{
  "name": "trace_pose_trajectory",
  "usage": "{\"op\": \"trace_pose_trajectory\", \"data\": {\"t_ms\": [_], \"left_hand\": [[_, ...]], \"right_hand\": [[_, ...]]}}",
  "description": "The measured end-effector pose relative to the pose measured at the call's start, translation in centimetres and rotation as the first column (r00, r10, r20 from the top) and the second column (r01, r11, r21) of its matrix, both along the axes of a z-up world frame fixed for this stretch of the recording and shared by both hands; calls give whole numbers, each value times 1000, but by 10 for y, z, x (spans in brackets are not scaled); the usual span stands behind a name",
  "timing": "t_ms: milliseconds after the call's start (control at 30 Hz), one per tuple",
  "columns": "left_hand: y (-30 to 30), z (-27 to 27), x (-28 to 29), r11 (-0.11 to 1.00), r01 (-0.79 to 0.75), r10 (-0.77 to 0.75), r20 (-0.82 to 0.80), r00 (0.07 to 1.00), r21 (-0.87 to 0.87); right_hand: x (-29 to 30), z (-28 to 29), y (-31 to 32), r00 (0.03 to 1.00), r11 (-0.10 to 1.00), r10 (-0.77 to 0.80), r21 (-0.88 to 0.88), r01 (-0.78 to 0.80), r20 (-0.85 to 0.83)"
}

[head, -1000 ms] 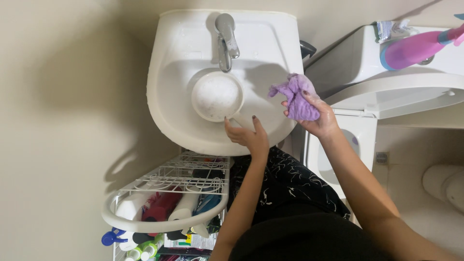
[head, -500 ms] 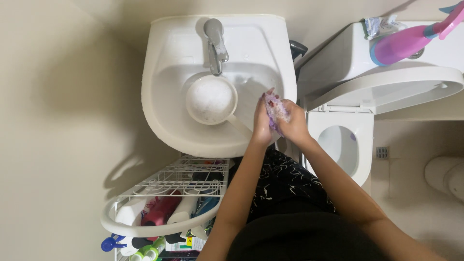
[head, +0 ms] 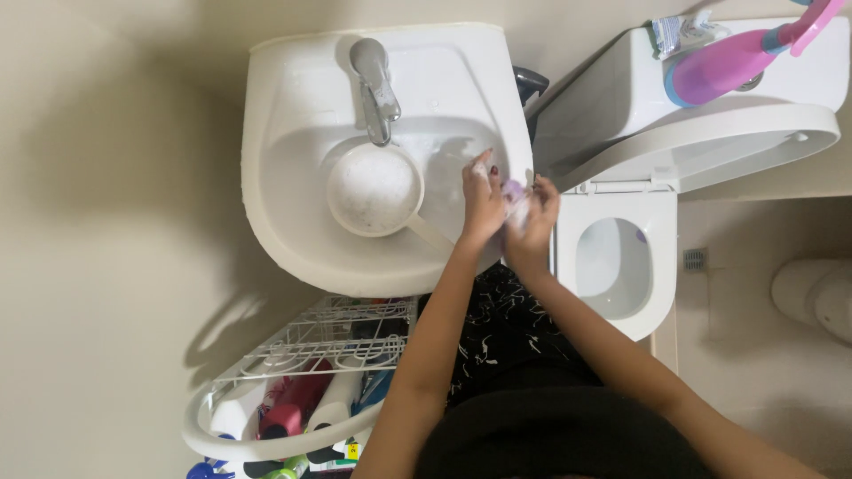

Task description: The person is scrubbing and cleaning a bathroom sink and a plastic basin using a purple cloth and soapy water.

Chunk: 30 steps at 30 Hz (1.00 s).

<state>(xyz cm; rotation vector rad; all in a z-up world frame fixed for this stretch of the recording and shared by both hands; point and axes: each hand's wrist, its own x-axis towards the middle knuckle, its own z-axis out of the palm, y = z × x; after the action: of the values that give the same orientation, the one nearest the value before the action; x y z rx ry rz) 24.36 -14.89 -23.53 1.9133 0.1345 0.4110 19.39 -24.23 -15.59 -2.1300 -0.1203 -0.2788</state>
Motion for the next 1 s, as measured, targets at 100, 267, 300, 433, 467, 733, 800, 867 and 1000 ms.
{"op": "trace_pose_trajectory", "data": {"t_ms": [100,267,300,433,467,733,800,867,1000], "left_hand": [[-9,-25,-11,999,-7,-2,-250,968,-36],[-8,-22,-31,979,-117,59,-323,945,-164],[-8,-21,-33,977,-140,84,-316,945,-160],[-23,-16,-47,998,56,-68,-469,880,-40],[-26,-6,-50,977,180,-106,-477,872,114],[-24,38,-48,918,308,-132,-540,831,250],[-18,43,-41,932,290,-134,-535,834,218],[-16,46,-38,931,279,-112,-544,832,236],[-13,57,-32,930,261,-76,-559,826,260]], "right_hand": [[-15,-22,-2,996,982,73,-176,-63,47],[25,-11,-3,997,988,69,-140,-66,18],[39,-1,-3,997,994,73,-78,-73,-7],[105,-2,-7,991,994,106,-29,-109,-77],[121,-1,-5,986,995,86,-32,-92,-143],[117,-25,-22,967,994,56,-72,-76,-247],[92,-19,-27,986,970,147,-186,-159,-74],[74,-14,-29,982,958,167,-222,-182,-84],[78,-7,-24,949,931,110,-305,-202,-295]]}}
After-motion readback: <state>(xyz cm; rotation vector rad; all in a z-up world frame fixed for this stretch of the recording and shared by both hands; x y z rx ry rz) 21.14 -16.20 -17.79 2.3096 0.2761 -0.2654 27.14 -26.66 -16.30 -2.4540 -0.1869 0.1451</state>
